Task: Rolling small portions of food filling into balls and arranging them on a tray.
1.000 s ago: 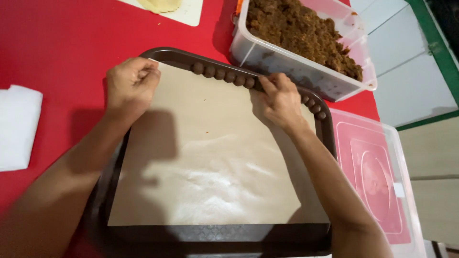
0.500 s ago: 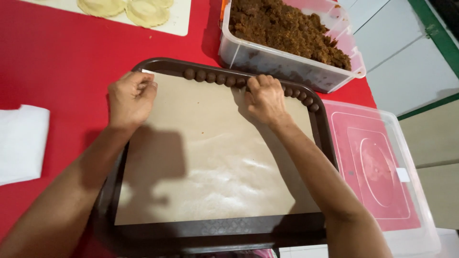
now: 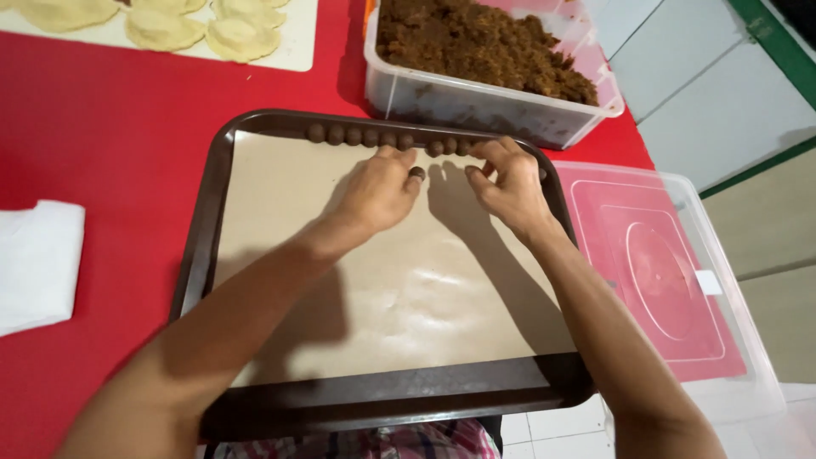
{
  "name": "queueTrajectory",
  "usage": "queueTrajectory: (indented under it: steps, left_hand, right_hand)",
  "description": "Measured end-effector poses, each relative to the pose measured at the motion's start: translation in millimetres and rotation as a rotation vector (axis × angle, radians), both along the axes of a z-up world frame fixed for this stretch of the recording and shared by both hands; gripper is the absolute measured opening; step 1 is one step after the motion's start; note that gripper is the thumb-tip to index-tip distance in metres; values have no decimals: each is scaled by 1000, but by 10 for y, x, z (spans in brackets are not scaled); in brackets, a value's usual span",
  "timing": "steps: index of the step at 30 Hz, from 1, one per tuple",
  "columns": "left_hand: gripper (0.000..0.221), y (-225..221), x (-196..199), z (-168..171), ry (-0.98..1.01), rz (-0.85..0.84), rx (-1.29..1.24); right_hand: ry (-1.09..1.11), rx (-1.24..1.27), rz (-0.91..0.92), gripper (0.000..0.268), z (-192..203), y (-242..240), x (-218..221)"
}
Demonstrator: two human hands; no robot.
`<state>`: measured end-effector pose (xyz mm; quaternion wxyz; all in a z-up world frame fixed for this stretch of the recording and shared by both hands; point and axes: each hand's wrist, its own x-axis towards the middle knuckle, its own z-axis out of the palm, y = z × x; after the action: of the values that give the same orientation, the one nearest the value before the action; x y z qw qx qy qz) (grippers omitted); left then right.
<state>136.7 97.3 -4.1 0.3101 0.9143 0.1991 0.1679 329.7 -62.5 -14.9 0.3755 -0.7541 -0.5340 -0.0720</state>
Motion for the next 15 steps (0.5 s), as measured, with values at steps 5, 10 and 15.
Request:
queueTrajectory:
  steps: [5, 10, 15]
  left_hand:
    - [43, 138, 575, -700, 131, -108, 299]
    - [21, 45, 535, -673, -10, -128, 330]
    - [27, -370, 417, -483, -190, 13, -390]
  right_hand:
    - [-22, -106, -31, 25, 158, -543, -187]
    - [82, -90, 40, 22, 200, -901, -464]
    - [303, 39, 57, 18, 96, -979, -585]
